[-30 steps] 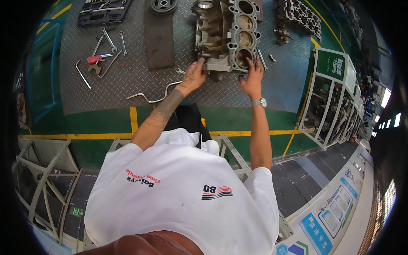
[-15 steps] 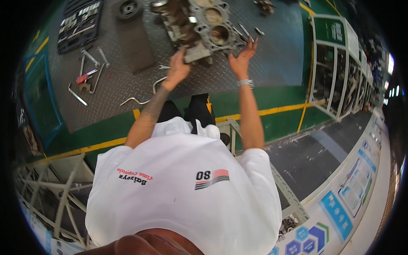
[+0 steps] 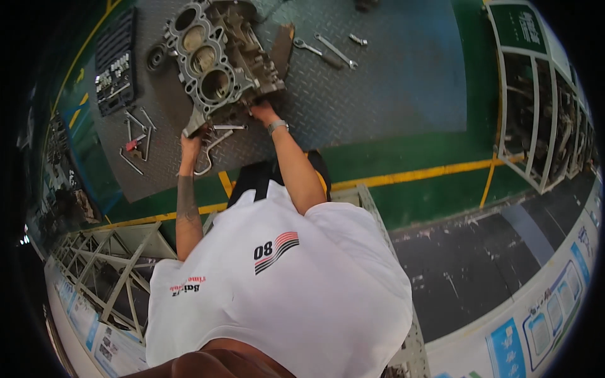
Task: Disassembling and inspecting engine components on a workshop stand.
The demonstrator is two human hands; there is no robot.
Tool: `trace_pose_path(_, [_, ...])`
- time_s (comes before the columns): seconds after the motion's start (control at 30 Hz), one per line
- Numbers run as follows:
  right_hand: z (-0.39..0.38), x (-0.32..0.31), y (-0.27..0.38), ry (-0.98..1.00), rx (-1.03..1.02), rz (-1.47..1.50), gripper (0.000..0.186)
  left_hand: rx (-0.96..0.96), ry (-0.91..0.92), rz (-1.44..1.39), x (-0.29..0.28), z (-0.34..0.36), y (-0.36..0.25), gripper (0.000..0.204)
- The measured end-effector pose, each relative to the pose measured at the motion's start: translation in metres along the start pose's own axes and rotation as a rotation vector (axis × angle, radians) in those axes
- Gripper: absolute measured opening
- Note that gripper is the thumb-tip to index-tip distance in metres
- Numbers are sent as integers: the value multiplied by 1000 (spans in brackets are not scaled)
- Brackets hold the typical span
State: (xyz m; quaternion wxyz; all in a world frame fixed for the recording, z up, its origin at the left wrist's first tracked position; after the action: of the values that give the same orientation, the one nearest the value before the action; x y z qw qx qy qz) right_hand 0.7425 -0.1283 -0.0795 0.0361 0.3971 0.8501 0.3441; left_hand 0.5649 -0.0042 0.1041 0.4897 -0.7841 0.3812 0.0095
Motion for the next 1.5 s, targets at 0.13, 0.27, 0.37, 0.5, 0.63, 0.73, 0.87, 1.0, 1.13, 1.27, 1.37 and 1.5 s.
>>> trace_pose_path(0.13, [12, 16, 3, -238, -591, -718, 40, 5, -71, -108, -4, 11, 1, 12])
trace_pose_path(0.27, [18, 38, -5, -188, -500, -728, 35, 76, -243, -198, -25, 17, 46, 17])
trace_pose_path(0.37, [59, -31, -37, -85, -411, -473, 40, 181, -315, -141, 22, 9, 18, 18])
trace_pose_path(0.5, [9, -51, -9, -111, -762, -651, 18, 378, -545, 187, 31, -28, 22, 23])
trace_pose_path(0.63, [-81, -55, 10, 63, 251, -270, 15, 318, -508, 84, 25, -79, -7, 23])
trace_pose_path(0.73, [-128, -52, 34, -6, 392, -346, 19, 162, -288, 39, 11, -95, -38, 26])
trace_pose_path(0.87, [-156, -38, 64, -34, 448, -394, 16, 142, -233, -40, -6, -93, -55, 25])
trace_pose_path(1.0, [-177, 9, 109, -98, 576, -334, 19, 265, -230, 64, -36, -72, -75, 28])
trace_pose_path(1.13, [-175, 34, 162, -77, 646, -188, 16, 446, -358, 12, -63, -16, -114, 35])
trace_pose_path(1.27, [-168, 66, 225, -36, 441, -480, 20, 956, -552, 133, -99, 34, -180, 40])
trace_pose_path(1.37, [-162, 100, 276, -179, -156, -1208, 48, 833, -864, 701, -90, 85, -201, 48])
trace_pose_path(1.5, [-162, 195, 295, -607, -921, -1499, 48, 757, -742, 723, -148, 202, -167, 63])
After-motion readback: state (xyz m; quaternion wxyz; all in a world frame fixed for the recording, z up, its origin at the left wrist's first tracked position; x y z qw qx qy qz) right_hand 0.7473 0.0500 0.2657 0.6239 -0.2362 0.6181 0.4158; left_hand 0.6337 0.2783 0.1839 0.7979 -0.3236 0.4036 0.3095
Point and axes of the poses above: each hand's wrist, its own z-axis towards the middle knuckle, its own x-axis out of the palm, y = z × x, the point moved 4 cm from there along z, towards the middle knuckle, and after that the axes turned 4 degrees about -y, right-handed, at the moved point
